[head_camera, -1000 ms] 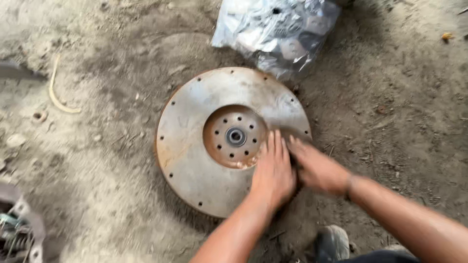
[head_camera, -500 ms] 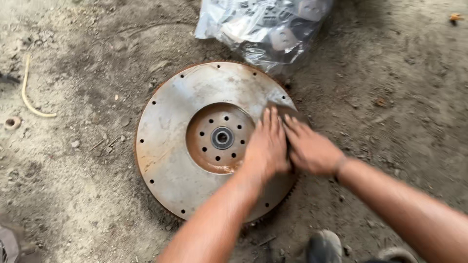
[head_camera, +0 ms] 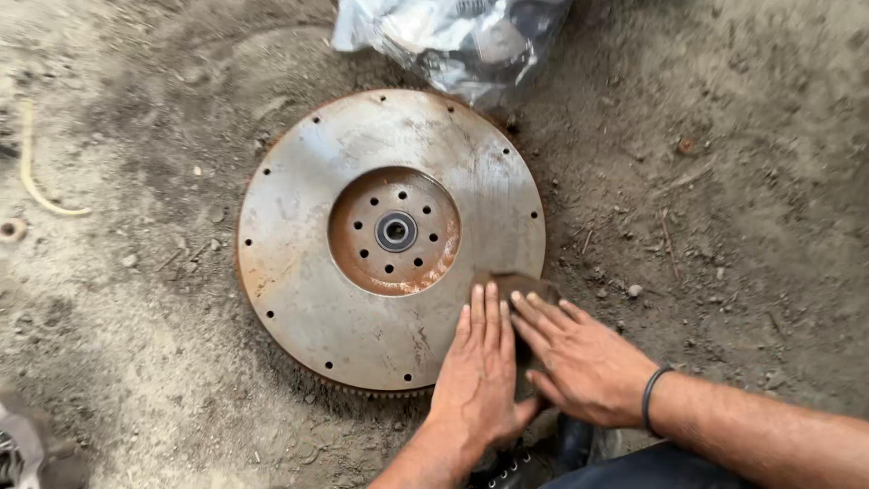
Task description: The person sands the flat surface of a metal flywheel by hand using a piece of sandpaper, rubbing it repeatedly in circular and linear motions across the metal.
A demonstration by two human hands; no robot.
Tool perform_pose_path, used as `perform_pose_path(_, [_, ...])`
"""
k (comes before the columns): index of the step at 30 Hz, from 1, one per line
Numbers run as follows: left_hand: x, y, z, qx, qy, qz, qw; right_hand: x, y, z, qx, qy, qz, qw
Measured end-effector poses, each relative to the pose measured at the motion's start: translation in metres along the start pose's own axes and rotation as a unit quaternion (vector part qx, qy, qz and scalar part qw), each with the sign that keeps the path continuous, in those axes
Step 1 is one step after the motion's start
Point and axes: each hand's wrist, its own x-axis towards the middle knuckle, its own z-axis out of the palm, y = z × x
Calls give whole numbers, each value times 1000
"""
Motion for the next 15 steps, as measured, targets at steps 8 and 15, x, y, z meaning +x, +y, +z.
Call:
perform_pose_path(8, [138, -52, -22, 159, 4, -17, 987, 90, 109, -20, -17, 128, 57, 990])
perform_pose_path(15, [117, -45, -24, 186, -7, -33, 982, 90, 96, -30, -19, 87, 60, 994])
